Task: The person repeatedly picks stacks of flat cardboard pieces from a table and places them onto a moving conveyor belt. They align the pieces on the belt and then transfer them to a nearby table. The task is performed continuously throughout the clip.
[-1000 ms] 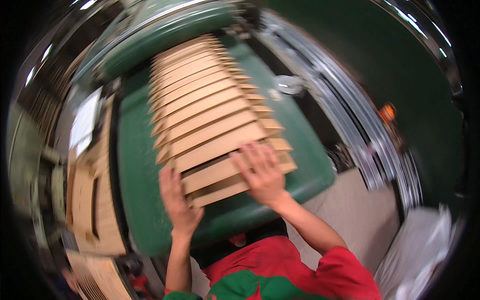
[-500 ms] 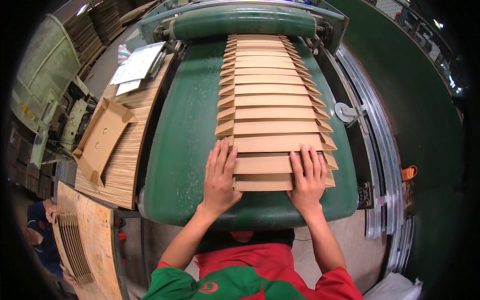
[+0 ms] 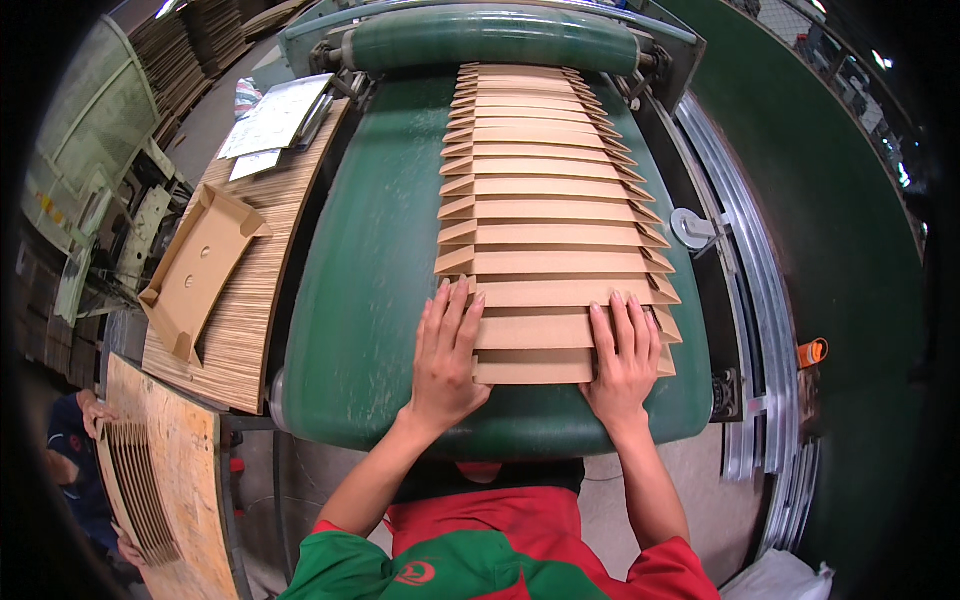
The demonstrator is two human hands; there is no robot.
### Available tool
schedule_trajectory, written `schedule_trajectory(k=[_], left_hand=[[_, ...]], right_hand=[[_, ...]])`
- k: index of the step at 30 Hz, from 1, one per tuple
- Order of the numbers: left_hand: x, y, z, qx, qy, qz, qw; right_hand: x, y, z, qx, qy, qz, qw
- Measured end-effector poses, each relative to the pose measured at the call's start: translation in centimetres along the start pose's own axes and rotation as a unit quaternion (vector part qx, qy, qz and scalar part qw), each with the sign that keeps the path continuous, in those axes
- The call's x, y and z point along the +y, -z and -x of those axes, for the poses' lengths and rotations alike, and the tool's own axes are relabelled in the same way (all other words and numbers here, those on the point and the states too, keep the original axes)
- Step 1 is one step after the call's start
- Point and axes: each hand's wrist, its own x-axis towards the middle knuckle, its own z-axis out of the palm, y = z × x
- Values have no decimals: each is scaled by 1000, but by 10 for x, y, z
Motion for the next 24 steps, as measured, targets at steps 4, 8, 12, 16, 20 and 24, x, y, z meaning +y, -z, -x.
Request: schedule_trajectory(k=[4,8,12,16,20,24], left_hand=[[2,2,-1,-4,0,-3,1000],[4,3,-2,-4,9,2,1000],[5,4,-3,-3,11,-1,1000],[6,5,-4,-3,13,0,1000],[8,7,-6,2,12,2,1000],[12,9,-5,3,15,4,1000]], right_hand=[[1,2,-1,-2,3,-7,1000],[3,4,-5,-1,11,-26,1000],[4,5,-8,-2,16,-42,999],[4,7,-11,3,21,-40,999],[4,9,-14,-4,23,-46,999],[6,13,-15,0,34,-54,998]])
